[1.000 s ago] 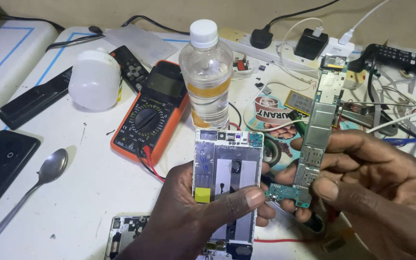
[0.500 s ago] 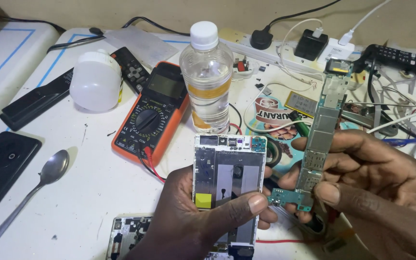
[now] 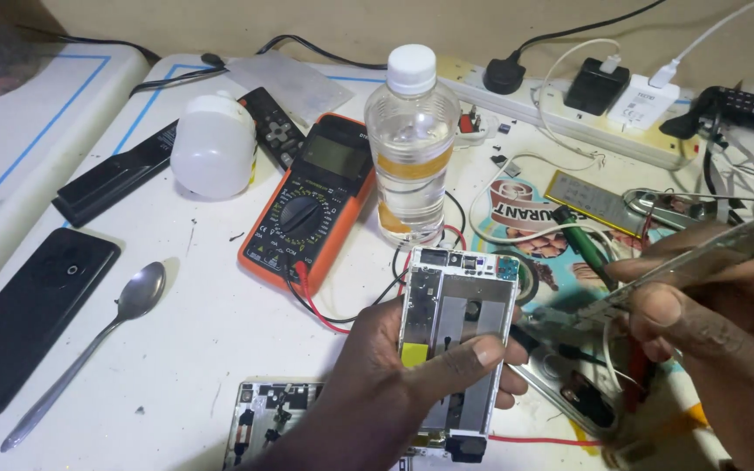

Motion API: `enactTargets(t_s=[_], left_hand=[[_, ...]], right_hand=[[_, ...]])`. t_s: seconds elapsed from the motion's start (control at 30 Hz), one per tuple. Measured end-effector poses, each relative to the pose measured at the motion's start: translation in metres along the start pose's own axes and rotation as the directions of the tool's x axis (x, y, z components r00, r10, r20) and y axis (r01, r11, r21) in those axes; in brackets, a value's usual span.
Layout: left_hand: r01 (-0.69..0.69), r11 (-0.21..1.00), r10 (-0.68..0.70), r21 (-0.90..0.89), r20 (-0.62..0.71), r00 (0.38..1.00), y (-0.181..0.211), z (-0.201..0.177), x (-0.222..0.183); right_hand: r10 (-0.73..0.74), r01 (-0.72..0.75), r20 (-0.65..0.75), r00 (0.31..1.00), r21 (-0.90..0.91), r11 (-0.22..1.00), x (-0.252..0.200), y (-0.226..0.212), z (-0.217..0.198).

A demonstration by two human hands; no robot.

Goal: Soldering components onto a mobile phone motherboard and testing with a multimeter

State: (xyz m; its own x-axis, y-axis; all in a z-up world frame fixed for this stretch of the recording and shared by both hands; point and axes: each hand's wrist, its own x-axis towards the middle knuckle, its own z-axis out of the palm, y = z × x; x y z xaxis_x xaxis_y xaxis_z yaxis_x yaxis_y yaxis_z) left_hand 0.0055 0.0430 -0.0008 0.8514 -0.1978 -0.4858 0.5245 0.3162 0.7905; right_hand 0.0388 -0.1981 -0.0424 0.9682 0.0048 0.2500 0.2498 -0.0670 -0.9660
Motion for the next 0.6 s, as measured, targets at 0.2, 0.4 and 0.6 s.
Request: enactTargets(t_s=[0.2,0.4,0.6], left_hand=[[0.091,0.994,-0.093,-0.058,-0.043,0.995,0.002,0.003,-0.001],[0.009,0.998,-0.008,-0.057,0.018,1.0,-0.008,-0.002,0.004],[0.022,0.997,-0.02,-0.072,0.031,0.999,-0.002,-0.003,0.002]], right_hand=[[0.146,-0.157,-0.181,0.973,-0.048,0.986,-0.01,-0.008,0.007],[0.033,-0.046,-0.198,0.98,-0.061,0.997,-0.013,-0.014,0.019],[-0.461,0.422,0.129,0.878,-0.665,0.617,-0.013,-0.029,0.021]])
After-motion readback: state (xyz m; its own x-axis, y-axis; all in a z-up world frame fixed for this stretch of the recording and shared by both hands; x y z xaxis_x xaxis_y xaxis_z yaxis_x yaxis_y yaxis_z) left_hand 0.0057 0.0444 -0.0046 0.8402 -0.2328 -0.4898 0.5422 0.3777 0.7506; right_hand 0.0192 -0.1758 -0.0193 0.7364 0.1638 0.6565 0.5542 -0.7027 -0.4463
